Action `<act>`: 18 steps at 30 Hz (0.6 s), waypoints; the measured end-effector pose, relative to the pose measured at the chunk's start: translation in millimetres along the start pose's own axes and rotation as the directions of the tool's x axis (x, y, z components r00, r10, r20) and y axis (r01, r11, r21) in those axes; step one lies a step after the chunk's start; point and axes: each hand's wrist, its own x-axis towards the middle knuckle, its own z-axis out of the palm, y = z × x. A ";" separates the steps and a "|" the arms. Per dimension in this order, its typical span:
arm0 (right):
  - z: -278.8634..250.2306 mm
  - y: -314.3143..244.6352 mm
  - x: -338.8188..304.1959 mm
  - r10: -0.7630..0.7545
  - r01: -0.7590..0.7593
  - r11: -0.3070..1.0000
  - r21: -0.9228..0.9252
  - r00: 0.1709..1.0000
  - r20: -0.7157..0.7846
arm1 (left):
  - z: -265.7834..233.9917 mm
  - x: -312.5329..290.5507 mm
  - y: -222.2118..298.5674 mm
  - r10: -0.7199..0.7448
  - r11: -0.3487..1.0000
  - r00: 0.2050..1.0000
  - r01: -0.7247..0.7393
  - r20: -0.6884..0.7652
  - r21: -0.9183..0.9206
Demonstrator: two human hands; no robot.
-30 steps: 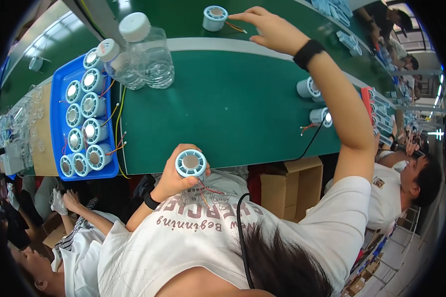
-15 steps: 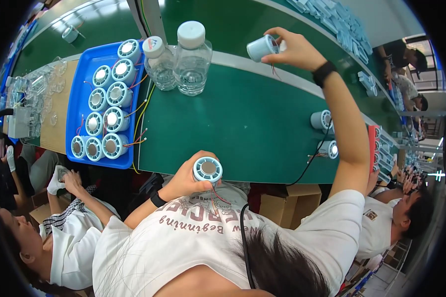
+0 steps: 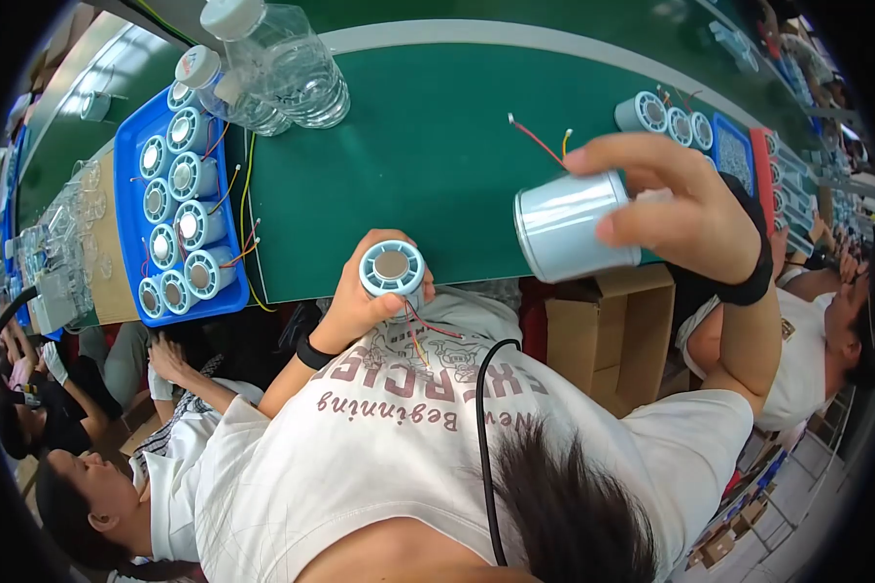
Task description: Cleaning small cylindrical electronic components with a cloth at an assembly line station.
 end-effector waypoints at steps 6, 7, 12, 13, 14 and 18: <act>5.0 -12.5 -40.0 0.578 -0.564 0.704 -0.431 0.808 -0.113 | -0.7 -4.5 -1.2 0.000 1.000 1.000 0.000 -0.022 -0.001; 3.3 -4.2 -51.6 0.582 -0.566 0.700 -0.435 0.806 -0.113 | 1.2 -4.5 1.2 -0.012 1.000 0.999 0.013 -0.035 0.016; 1.9 42.7 -87.3 0.775 -0.736 0.452 -0.504 0.604 -0.188 | 1.3 -10.5 -5.6 0.038 0.998 0.999 -0.038 0.000 0.049; 5.3 48.1 -91.3 0.790 -0.753 0.415 -0.510 0.576 -0.209 | 1.5 -12.5 -5.4 0.042 0.998 0.999 -0.042 -0.006 0.048; 9.3 51.8 -96.3 0.787 -0.749 0.420 -0.512 0.582 -0.205 | 2.3 -14.3 -4.7 0.041 0.996 0.999 -0.039 -0.017 0.081; 25.6 53.8 -93.4 0.832 -0.769 0.362 -0.526 0.521 -0.189 | 6.3 -20.7 6.6 0.057 0.972 0.996 -0.038 -0.074 0.233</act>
